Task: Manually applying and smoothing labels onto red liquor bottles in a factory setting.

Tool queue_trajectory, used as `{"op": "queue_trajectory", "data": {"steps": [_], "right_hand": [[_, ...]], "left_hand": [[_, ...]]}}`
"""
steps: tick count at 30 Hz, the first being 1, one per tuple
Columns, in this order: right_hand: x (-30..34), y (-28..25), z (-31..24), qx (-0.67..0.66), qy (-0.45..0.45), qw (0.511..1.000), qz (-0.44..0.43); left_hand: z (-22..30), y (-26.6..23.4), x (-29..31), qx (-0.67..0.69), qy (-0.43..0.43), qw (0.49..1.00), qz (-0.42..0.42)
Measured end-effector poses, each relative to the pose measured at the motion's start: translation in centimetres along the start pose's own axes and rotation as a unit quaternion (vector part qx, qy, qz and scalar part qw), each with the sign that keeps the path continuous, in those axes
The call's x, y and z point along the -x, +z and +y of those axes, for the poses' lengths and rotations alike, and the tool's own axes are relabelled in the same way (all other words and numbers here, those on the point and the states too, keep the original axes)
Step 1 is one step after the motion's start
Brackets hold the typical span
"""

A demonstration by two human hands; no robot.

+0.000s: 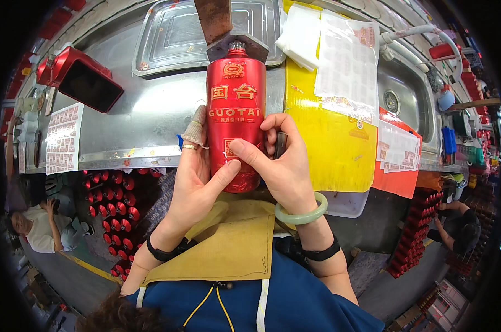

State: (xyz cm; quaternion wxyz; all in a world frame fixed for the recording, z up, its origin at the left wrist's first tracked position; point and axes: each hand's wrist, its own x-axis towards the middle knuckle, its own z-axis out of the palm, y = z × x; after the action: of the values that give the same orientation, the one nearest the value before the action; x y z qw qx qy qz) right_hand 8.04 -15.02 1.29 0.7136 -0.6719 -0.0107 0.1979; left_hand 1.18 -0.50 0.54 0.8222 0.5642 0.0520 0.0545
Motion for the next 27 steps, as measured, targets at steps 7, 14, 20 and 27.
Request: {"op": "queue_trajectory", "data": {"steps": [7,14,20,27], "right_hand": [[0.6,-0.8,-0.4,0.022,-0.009,0.999,-0.046],[0.7,-0.2,-0.2,0.014,-0.004,0.999,-0.029],[0.7,0.1,0.2,0.003,-0.003,1.000,-0.012],[0.7,0.3,-0.1,0.001,-0.006,1.000,-0.005]], "left_hand": [[0.1,0.0,-0.1,0.028,0.002,0.999,0.042],[0.3,0.5,-0.3,0.002,-0.010,0.998,0.054],[0.2,0.5,-0.2,0.017,-0.009,0.998,0.057],[0.4,0.3,-0.3,0.026,-0.009,0.998,0.052]]}}
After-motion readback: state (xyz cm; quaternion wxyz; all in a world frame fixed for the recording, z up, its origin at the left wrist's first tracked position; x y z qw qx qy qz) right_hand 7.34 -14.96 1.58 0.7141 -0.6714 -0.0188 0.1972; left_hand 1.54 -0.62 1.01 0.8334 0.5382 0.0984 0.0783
